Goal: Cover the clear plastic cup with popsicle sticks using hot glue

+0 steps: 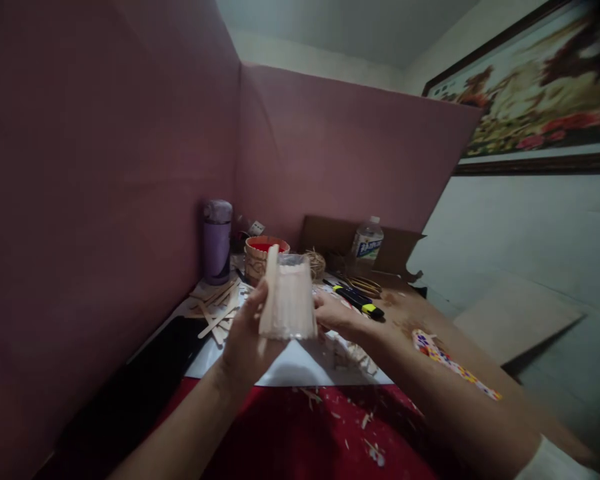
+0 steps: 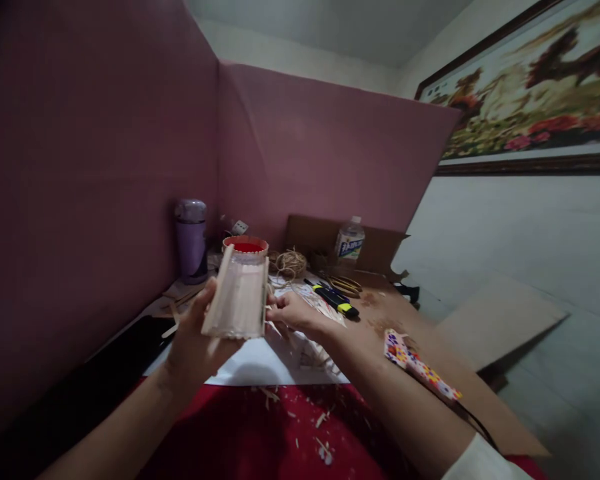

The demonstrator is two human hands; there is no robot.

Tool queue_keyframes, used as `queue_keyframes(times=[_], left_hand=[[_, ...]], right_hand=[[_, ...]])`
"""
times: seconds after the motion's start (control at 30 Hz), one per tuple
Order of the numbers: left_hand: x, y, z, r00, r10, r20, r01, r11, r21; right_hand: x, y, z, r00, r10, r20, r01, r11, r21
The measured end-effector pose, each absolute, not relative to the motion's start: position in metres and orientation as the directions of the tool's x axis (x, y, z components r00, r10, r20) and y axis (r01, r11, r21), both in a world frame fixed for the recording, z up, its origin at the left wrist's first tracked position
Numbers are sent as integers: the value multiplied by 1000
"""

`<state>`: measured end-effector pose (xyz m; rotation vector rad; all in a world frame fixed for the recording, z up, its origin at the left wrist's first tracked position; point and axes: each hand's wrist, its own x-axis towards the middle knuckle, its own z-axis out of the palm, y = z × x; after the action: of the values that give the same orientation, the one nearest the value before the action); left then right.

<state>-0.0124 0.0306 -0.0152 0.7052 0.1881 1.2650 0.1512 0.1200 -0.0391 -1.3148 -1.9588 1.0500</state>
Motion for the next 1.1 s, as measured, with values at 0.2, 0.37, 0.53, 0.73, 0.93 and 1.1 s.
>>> queue_keyframes(times=[0.2,0.37,0.53,0.73,0.93,1.1], left_hand=[[-17,35,-14,192,969,155,-792,60,608],[-13,36,-16,171,976,138,-773,46,633],[-13,38,-20,189,973,129,-759,61,648],[-9,39,-22,188,978,93,-732,76,677],[-5,38,-25,214,975,66,-699,106,708],[-2,38,-24,211,976,50,-691,113,714]], right_hand=[[208,109,-42,-258,960,-106,715,116,-689],[234,102,-32,-124,992,-39,825,81,-559],[246,95,-23,-59,993,106,900,99,-425],[230,79,-30,-119,977,179,931,172,-323],[208,85,-49,-83,978,189,921,148,-360],[210,96,-46,-72,979,190,805,169,-569]])
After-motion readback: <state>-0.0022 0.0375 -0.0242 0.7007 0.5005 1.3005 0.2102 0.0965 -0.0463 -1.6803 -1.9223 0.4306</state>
